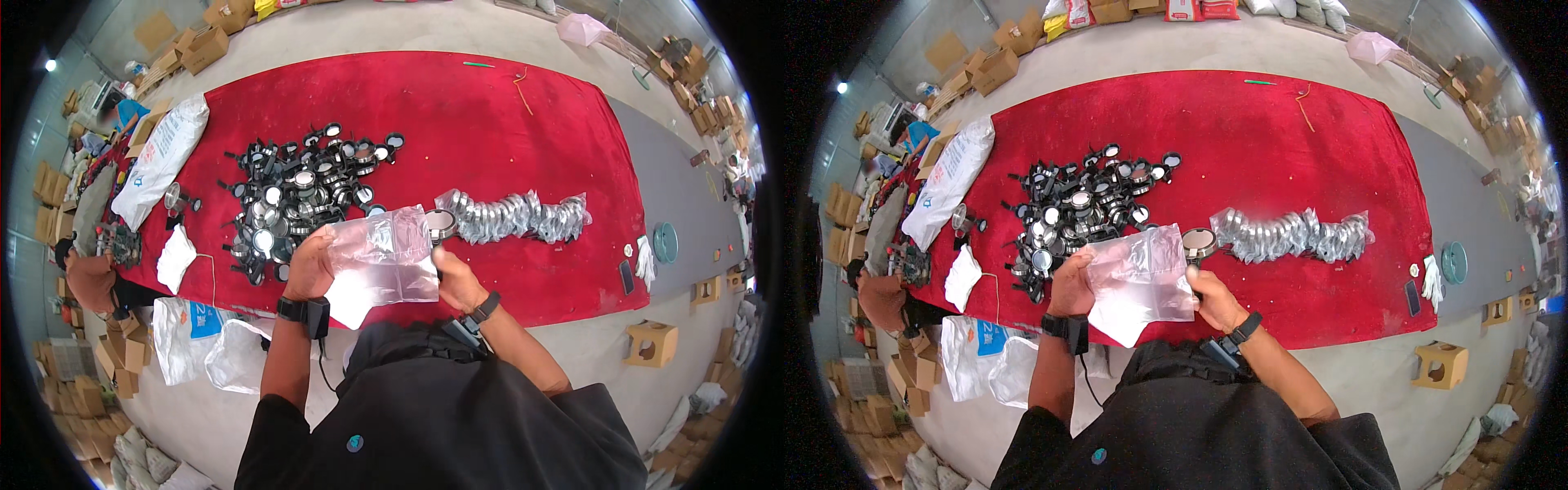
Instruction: Packing small circular components into plastic bags in a manufacturing setting.
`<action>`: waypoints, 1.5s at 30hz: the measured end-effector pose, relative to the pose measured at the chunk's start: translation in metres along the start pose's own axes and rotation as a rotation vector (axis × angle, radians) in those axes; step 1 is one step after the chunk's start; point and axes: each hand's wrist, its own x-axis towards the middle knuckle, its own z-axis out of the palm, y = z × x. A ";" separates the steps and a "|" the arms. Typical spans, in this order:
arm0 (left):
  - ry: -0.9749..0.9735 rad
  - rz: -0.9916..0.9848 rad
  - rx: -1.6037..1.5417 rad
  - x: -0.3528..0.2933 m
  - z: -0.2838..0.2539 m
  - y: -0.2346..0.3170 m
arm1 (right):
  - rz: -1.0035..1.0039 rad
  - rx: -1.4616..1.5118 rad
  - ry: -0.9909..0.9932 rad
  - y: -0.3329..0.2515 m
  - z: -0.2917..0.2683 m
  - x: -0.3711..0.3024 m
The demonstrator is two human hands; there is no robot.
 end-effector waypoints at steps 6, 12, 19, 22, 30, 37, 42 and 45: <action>0.043 -0.007 -0.022 0.006 0.004 -0.009 | 0.024 -0.418 0.057 -0.012 0.001 -0.010; 0.690 0.789 1.609 0.009 0.017 -0.039 | -0.064 -0.585 0.189 -0.019 -0.014 -0.009; 0.320 0.216 0.745 -0.014 0.074 -0.097 | -0.084 -0.849 0.197 -0.017 0.019 -0.012; 0.300 -0.051 0.455 -0.010 0.078 -0.106 | -0.121 -0.865 0.160 -0.008 0.016 -0.008; 0.236 -0.086 0.090 -0.016 0.067 -0.113 | -0.093 -0.843 0.083 -0.007 0.016 -0.012; 0.335 0.026 0.236 -0.014 0.078 -0.125 | -0.021 -0.404 0.138 -0.003 0.013 -0.015; 0.400 0.134 0.400 -0.016 0.073 -0.124 | -0.060 -0.212 0.193 -0.012 0.011 -0.018; 0.425 0.166 0.447 -0.017 0.065 -0.119 | -0.087 -0.189 0.270 -0.015 0.003 -0.020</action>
